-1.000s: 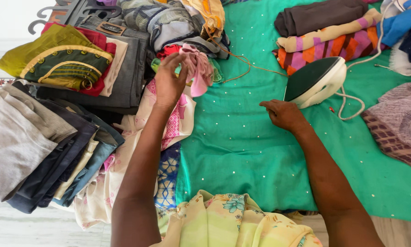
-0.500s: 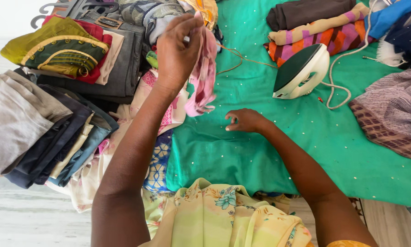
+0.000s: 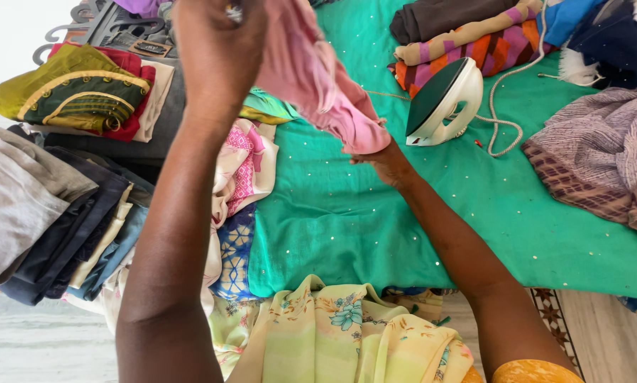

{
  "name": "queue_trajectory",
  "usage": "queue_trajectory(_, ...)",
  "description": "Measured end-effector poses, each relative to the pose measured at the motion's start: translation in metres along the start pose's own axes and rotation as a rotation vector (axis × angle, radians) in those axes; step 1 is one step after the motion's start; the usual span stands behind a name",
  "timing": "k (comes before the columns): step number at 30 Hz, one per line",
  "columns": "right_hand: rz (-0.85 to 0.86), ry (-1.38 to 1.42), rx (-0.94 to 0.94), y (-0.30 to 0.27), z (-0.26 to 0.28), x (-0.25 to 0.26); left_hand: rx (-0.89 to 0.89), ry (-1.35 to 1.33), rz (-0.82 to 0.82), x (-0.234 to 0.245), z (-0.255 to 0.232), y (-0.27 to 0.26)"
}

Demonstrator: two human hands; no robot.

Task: The person irons several small garments on a green cloth-covered surface. They handle a green garment, a pink top, and a red cloth, smoothing each with their hands and pressing with an iron. The person folds and repositions the items between ironing passes.

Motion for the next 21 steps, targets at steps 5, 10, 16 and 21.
queue_trajectory(5,-0.071,0.153,0.0,0.005,0.002,0.04,0.124,-0.072,0.078,0.031,0.046,-0.04)
queue_trajectory(10,-0.127,-0.286,-0.383,0.005,0.01,0.072,0.579,-0.034,0.217,0.031,0.134,-0.162)
queue_trajectory(16,0.008,-0.781,-0.753,-0.001,0.005,0.058,1.005,0.224,0.521,0.016,0.163,-0.311)
queue_trajectory(21,-0.032,-0.912,-0.484,-0.002,0.006,0.044,0.608,0.19,0.441,0.023,0.111,-0.318)
Point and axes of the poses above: each hand's wrist, its own y-axis towards the middle knuckle, its own x-axis out of the back of the hand, z = x × y, the point moved 1 cm from there along y, towards the middle knuckle, and after that the axes turned 1 degree about z, right-handed, at the moved point
